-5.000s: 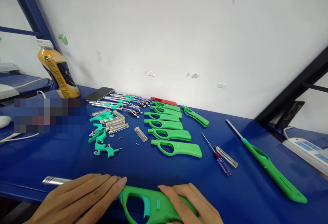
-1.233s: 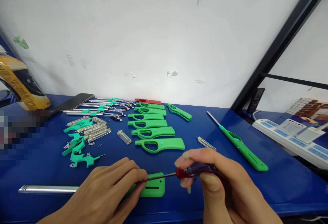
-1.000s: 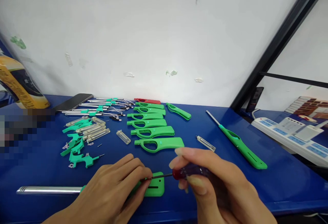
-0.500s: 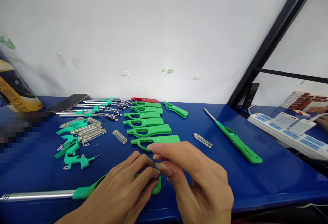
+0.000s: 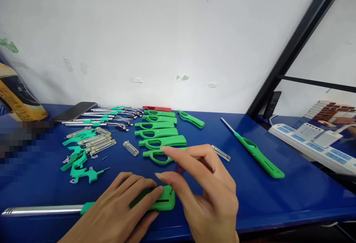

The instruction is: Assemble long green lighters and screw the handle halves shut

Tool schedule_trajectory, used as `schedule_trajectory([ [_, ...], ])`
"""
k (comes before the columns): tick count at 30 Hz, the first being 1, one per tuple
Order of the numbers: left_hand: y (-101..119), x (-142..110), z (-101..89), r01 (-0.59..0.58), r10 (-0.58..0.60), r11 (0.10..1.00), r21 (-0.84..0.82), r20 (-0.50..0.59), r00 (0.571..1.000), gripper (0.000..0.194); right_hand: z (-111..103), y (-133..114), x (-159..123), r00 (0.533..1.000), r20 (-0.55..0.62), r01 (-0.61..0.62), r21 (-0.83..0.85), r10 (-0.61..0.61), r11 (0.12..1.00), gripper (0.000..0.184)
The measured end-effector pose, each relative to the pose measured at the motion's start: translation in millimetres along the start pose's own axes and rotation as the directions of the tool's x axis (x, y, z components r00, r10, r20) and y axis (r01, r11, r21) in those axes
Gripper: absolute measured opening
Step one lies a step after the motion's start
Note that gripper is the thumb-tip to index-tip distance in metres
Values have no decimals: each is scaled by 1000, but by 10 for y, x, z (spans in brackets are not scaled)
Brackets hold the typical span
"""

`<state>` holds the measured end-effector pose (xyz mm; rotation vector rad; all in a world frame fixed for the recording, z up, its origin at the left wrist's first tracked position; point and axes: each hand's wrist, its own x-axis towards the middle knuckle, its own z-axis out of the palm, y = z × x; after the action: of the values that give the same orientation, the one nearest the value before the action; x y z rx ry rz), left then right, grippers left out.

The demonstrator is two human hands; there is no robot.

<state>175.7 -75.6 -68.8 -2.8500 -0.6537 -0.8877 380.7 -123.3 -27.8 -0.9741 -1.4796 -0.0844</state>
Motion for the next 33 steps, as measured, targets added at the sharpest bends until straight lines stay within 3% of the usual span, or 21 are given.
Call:
schedule_trajectory([
  [5, -31, -42, 2, -37, 37, 999, 37, 16, 999, 29, 21, -20, -13, 989, 129, -76, 67, 67, 995, 47],
  [7, -31, -56, 3, -51, 51, 998, 45, 3, 999, 34, 36, -25, -15, 997, 61, -40, 75, 35, 996, 46],
  [10, -28, -64, -1, -48, 48, 998, 50, -15, 999, 38, 26, -20, -17, 1000, -29, 10, -48, -11, 999, 39],
  [12, -31, -66, 0, -47, 48, 997, 54, -16, 999, 37, -3, -15, -22, 998, 33, -58, -78, 60, 995, 38],
  [15, -39, -70, 8, -46, 47, 997, 54, -7, 999, 35, -12, -5, -34, 985, 108, -144, 50, 137, 988, 43],
  [17, -39, -72, 16, -48, 48, 997, 56, -1, 999, 35, 18, 5, -39, 993, 37, -113, 128, 110, 985, 42],
  [20, -32, -71, 24, -52, 52, 997, 59, 5, 999, 35, 47, 8, -39, 996, -87, -20, 49, 24, 999, 43],
  [22, -30, -72, 24, -50, 50, 997, 56, 10, 999, 34, 25, -5, -39, 999, -35, -24, -16, 23, 1000, 37],
  [25, -33, -82, 17, -54, 54, 997, 50, 6, 999, 35, -10, -29, -46, 986, 132, -104, 27, 100, 994, 42],
  [27, -33, -88, 12, -56, 56, 997, 52, -1, 998, 35, 12, -32, -54, 992, 92, -96, 78, 89, 992, 45],
  [30, -24, -89, 12, -51, 51, 997, 58, 0, 999, 35, 74, -19, -67, 997, -66, -32, 47, 35, 998, 44],
  [33, -14, -76, 21, -47, 48, 997, 66, -6, 999, 33, 76, -10, -69, 994, -23, -109, -12, 109, 994, 31],
])
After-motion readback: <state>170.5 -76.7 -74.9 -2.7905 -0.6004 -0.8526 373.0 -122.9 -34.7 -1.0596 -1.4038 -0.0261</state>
